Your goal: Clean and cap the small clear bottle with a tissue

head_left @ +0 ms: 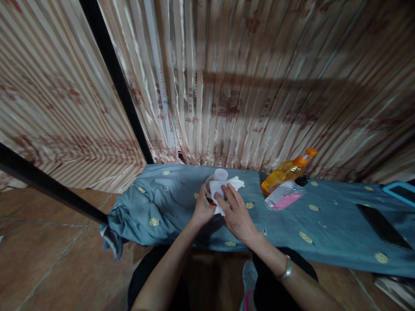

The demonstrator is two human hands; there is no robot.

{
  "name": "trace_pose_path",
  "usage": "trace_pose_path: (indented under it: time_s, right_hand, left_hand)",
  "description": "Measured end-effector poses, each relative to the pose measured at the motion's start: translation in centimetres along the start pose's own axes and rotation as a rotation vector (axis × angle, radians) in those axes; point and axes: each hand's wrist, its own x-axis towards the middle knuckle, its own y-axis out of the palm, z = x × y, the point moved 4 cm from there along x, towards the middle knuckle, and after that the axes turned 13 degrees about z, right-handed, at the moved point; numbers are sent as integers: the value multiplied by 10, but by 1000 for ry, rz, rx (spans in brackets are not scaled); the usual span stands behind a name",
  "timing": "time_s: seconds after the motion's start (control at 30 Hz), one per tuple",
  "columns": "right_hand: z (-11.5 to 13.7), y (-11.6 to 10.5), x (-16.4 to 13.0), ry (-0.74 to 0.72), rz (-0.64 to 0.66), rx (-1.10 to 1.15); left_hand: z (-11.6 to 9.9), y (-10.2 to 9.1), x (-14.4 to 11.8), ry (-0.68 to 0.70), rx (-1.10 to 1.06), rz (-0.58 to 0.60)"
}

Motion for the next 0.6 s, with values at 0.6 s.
trace_pose_path:
  time_s: [0.6]
  right_hand:
    - [17, 129, -35, 936, -3, 1394]
  left_hand:
    - [14, -30, 2, -140, 49, -153]
